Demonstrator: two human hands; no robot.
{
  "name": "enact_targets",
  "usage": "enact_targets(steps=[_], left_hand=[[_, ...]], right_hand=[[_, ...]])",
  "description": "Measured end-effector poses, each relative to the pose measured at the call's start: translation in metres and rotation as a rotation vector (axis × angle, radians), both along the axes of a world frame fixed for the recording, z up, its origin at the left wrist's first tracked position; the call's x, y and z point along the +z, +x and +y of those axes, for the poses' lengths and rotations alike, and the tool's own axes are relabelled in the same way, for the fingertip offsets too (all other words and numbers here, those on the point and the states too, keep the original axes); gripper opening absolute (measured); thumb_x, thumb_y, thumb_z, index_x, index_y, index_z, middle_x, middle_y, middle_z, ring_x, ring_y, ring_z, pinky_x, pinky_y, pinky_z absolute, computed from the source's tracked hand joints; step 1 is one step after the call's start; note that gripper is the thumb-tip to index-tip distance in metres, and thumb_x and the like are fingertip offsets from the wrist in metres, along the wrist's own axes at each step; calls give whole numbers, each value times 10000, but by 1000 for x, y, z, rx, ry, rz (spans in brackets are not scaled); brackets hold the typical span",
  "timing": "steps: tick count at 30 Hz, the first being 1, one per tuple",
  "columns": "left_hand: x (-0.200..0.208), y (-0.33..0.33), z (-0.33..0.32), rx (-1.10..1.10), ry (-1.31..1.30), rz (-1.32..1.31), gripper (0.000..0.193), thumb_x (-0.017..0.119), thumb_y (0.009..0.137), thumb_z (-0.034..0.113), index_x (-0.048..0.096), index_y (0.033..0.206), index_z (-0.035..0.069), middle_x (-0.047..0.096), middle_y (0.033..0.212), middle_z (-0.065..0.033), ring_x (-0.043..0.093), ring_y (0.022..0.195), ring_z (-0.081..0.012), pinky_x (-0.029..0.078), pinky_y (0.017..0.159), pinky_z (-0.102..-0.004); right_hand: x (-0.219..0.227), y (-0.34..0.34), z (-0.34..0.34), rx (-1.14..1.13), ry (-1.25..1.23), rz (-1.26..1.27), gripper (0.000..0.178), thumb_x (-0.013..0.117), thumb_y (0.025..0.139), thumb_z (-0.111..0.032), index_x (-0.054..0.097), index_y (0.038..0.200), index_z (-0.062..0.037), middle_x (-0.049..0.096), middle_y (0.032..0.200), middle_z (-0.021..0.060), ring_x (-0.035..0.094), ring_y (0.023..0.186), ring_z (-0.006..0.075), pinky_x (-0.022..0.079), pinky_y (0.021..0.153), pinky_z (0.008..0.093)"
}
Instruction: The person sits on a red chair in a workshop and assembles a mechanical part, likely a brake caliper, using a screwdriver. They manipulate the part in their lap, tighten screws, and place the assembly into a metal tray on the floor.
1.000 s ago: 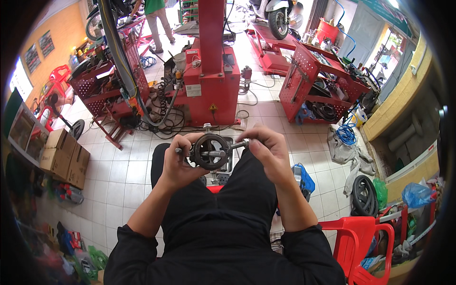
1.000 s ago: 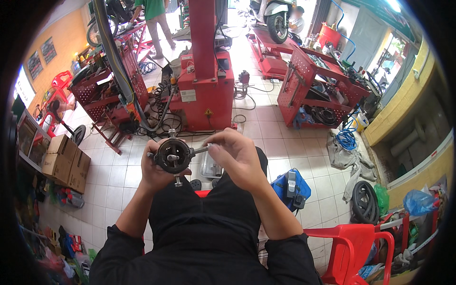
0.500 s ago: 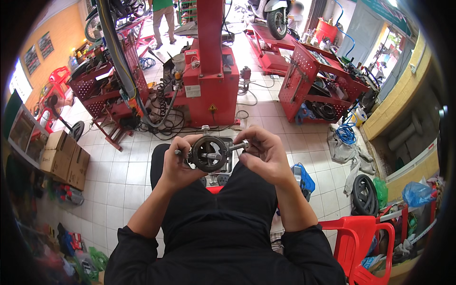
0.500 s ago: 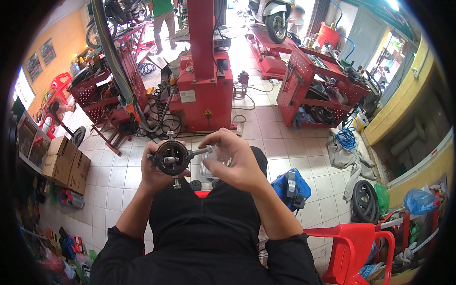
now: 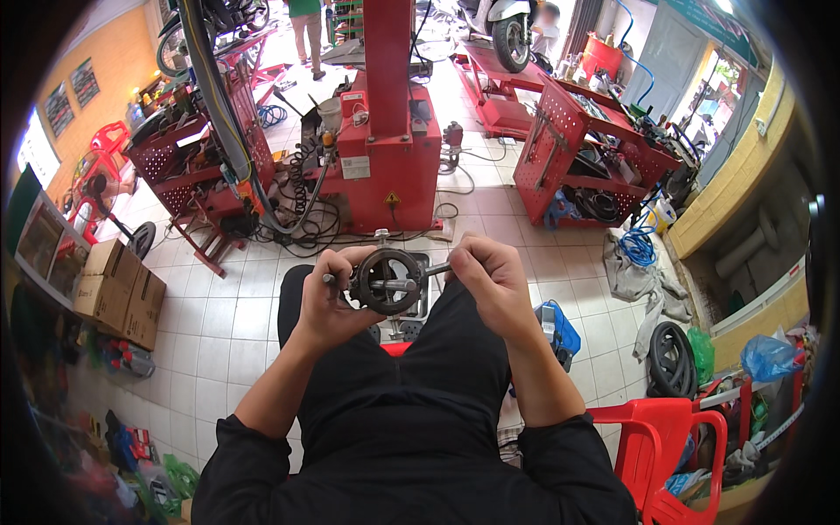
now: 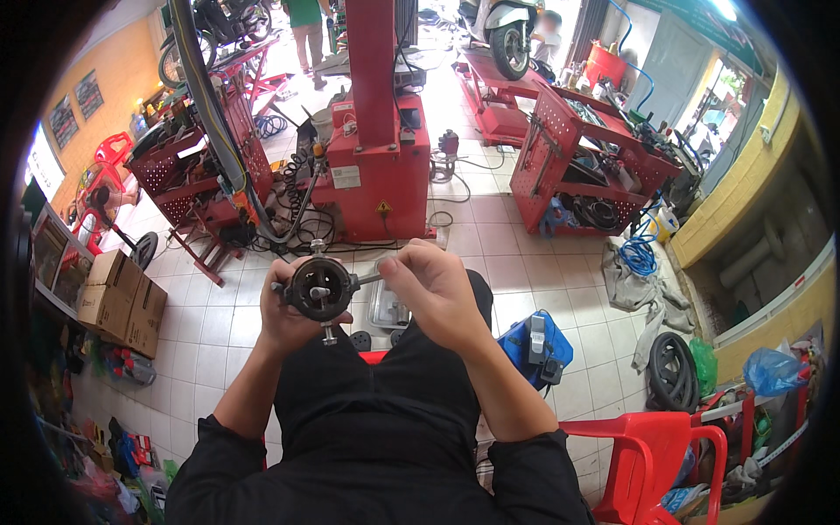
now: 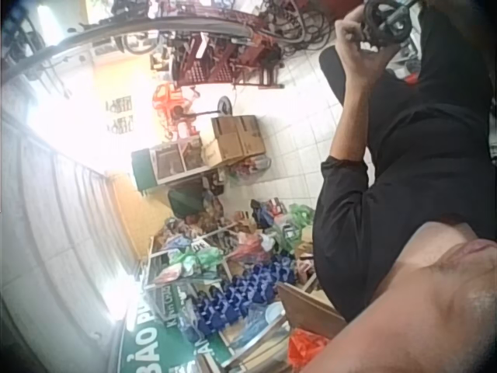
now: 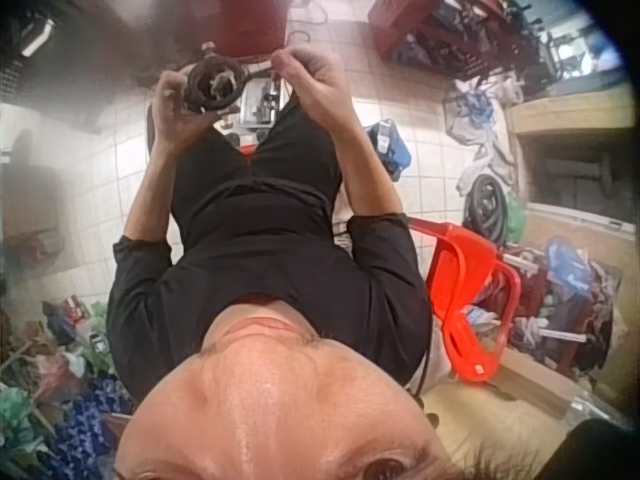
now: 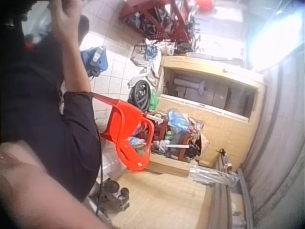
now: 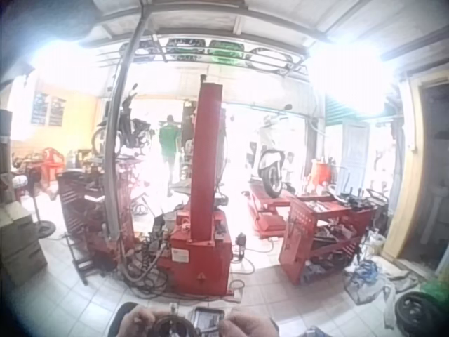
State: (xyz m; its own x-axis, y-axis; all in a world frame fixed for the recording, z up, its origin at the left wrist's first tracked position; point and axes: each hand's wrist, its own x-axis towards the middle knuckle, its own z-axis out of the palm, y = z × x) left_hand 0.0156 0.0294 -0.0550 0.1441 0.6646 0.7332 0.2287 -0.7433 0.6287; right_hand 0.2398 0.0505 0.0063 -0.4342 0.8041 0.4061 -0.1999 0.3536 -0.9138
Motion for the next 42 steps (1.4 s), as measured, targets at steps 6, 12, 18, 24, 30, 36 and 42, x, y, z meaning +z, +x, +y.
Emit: enact_targets(steps=[6,12,18,24,30,36,42], left_hand=[[-2,-1,-2,9,-22,1,682,895,549,130,341,943,79,585,1099,-182,606,971,-212,498,828,-320],[0,-1,-1,20,-4,14,672,890,560,128,343,947,79,586,1094,-183,603,975,-211,490,839,-323],[2,0,-3,10,0,9,666,883,568,122,342,954,78,588,1091,-183,599,990,-219,487,850,-340],[-2,-1,-2,-27,-35,-50,667,884,559,98,344,950,78,581,1101,-186,599,996,-222,501,838,-335],[0,-1,0,-19,-9,-20,674,889,546,91,343,941,79,578,1104,-197,601,994,-222,500,851,-330],[2,0,-2,-24,-8,-46,673,893,552,122,343,937,80,585,1090,-201,600,997,-225,496,850,-334],[3,0,-1,-4,7,-19,667,890,557,119,342,935,77,590,1082,-202,600,1008,-235,490,863,-347]], right_hand=[[1,2,-2,60,-25,58,119,601,847,-95,571,885,14,492,783,-30,429,665,27,334,569,213],[-1,-1,0,10,-40,1,156,598,835,-103,559,931,14,485,757,-38,420,642,13,323,561,198],[-6,1,4,30,8,36,140,582,872,-103,564,944,16,477,759,-36,426,638,18,325,559,198],[1,-3,-3,68,-34,94,133,592,879,-111,572,912,16,482,758,-33,439,677,29,338,593,197],[1,-2,-2,24,-39,24,122,596,869,-100,570,888,18,504,752,-27,438,683,23,345,594,200],[2,-1,-4,63,-56,65,125,605,854,-108,573,860,12,489,718,-40,428,668,25,338,582,206],[-3,-2,0,9,-27,-15,129,578,842,-108,558,902,4,453,713,-45,405,640,19,319,559,208]])
